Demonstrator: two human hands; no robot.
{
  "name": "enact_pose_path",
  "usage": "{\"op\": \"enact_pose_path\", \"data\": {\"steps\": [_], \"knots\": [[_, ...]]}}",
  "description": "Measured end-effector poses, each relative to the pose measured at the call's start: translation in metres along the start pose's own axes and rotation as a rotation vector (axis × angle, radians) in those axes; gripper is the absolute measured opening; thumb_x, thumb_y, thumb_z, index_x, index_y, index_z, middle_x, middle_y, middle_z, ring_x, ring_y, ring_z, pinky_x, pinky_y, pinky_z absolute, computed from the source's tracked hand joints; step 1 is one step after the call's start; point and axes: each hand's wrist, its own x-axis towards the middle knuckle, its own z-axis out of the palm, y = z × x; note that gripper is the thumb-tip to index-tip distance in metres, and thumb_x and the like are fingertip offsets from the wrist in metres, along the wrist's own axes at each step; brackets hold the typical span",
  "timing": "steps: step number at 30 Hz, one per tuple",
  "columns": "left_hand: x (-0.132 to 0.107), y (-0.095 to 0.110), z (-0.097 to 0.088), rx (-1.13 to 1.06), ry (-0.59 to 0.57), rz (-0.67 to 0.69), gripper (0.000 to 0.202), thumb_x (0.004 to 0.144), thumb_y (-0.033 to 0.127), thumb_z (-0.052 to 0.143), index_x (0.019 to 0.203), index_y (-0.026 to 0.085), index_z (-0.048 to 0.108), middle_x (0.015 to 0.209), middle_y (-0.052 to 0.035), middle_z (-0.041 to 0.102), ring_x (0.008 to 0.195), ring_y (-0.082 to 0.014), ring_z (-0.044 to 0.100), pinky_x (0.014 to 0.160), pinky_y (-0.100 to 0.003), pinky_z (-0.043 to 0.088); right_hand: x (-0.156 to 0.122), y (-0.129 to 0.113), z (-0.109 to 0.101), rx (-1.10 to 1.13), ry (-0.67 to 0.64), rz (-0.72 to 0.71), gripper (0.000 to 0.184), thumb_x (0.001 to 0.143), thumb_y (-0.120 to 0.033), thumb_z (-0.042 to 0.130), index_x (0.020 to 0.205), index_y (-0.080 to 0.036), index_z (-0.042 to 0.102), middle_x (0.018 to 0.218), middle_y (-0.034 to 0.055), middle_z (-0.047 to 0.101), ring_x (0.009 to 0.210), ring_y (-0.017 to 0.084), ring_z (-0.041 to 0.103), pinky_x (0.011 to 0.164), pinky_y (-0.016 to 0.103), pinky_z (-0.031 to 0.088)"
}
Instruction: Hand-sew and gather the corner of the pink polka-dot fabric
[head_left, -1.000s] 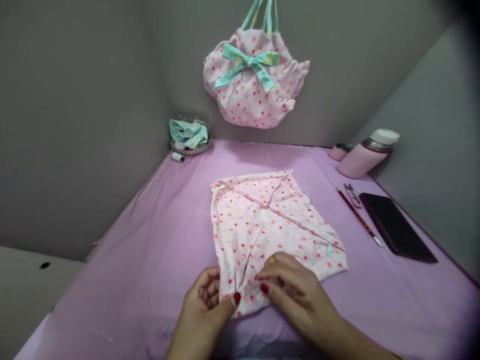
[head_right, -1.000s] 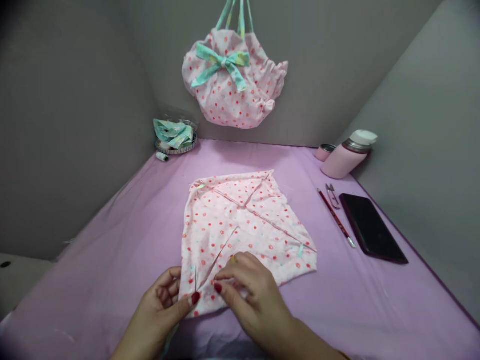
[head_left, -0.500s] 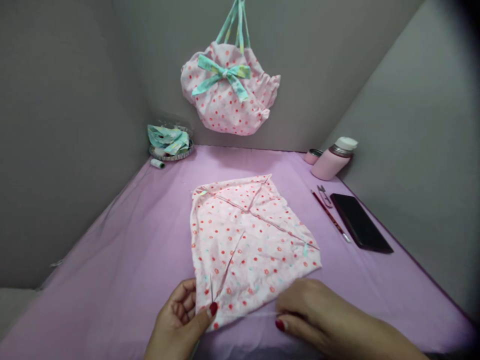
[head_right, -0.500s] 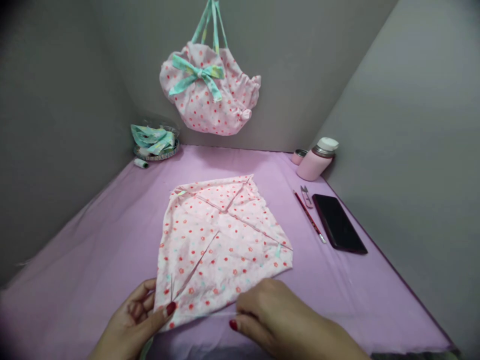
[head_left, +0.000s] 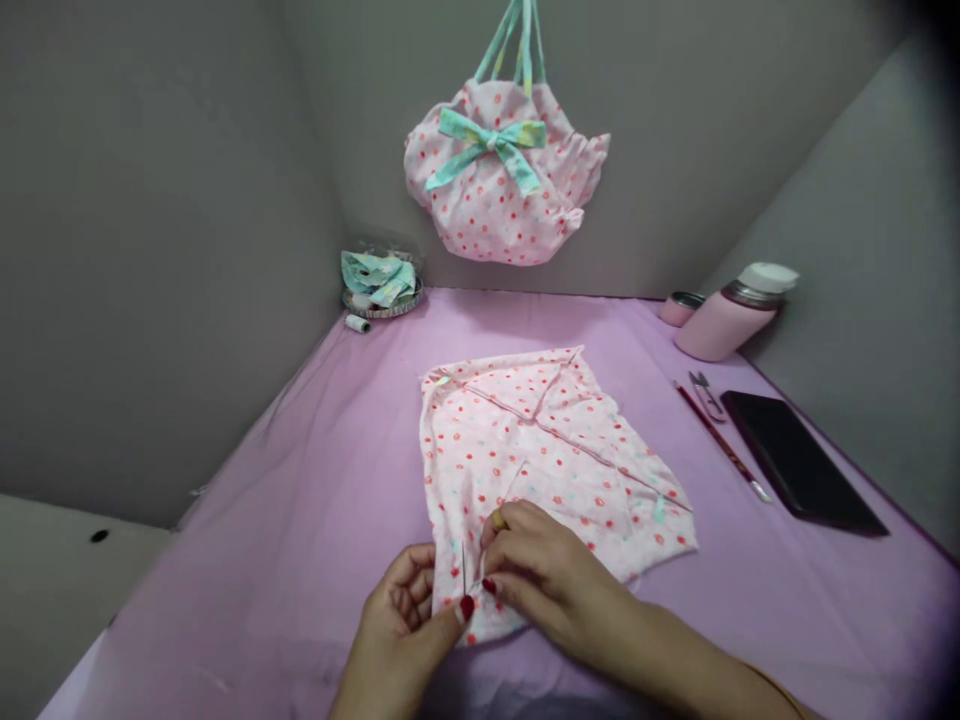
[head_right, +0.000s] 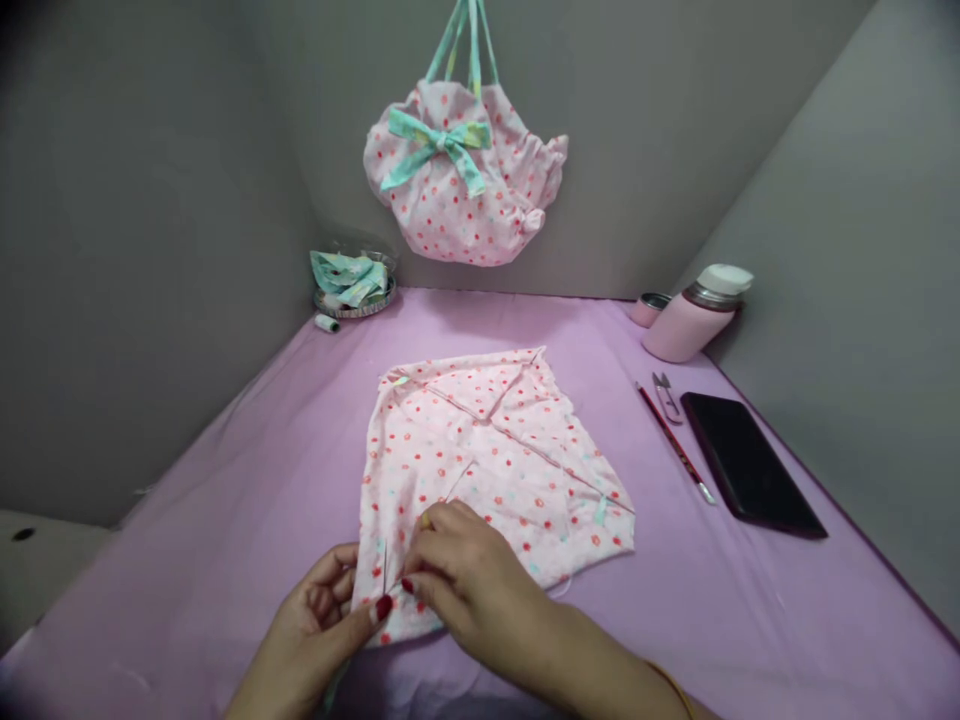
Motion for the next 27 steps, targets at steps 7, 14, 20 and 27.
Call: {"op": "enact_pose_path", "data": {"steps": [7,14,20,27], "knots": [[0.005,0.001,0.0,0.035,-0.017,0.025,0.026,0.066,0.019,0.068,0.088,0.017,0.055,0.081,-0.0053,0.069,0.071,-0.0161,0.063,0.068,-0.026,0.046,0.0,-0.014,-0.018,0.087,-0.076,0.0,0.01,0.083,-0.013,0.047,0.078,-0.016,0.055,0.075,0.0013,0.057,0.072,0.012,0.05,0.069,0.024,0.039],[0.004,-0.002,-0.002,0.088,-0.002,0.058,0.02,0.065,0.015,0.067,0.08,0.018,0.055,0.068,0.0008,0.063,0.064,-0.013,0.058,0.06,-0.022,0.043,0.029,-0.028,-0.018,-0.093,-0.128,-0.017,0.013,0.082,-0.014,0.048,0.073,-0.015,0.058,0.067,-0.0003,0.056,0.061,0.009,0.049,0.059,0.02,0.035],[0.003,-0.005,-0.005,0.082,-0.022,0.048,0.019,0.067,0.014,0.065,0.083,0.016,0.055,0.068,-0.0007,0.063,0.064,-0.0129,0.057,0.06,-0.022,0.042,0.041,-0.006,-0.025,-0.003,-0.137,0.207,0.012,0.077,-0.012,0.052,0.066,-0.014,0.056,0.056,-0.0041,0.048,0.053,0.007,0.042,0.051,0.016,0.03],[0.003,-0.003,-0.001,0.114,-0.015,0.072,0.018,0.067,0.013,0.063,0.082,0.017,0.054,0.065,0.0016,0.062,0.061,-0.0115,0.056,0.061,-0.022,0.043,0.016,-0.036,-0.03,-0.016,-0.34,0.058,0.012,0.08,-0.014,0.051,0.072,-0.014,0.061,0.063,-0.0023,0.057,0.058,0.007,0.049,0.057,0.016,0.033]]}}
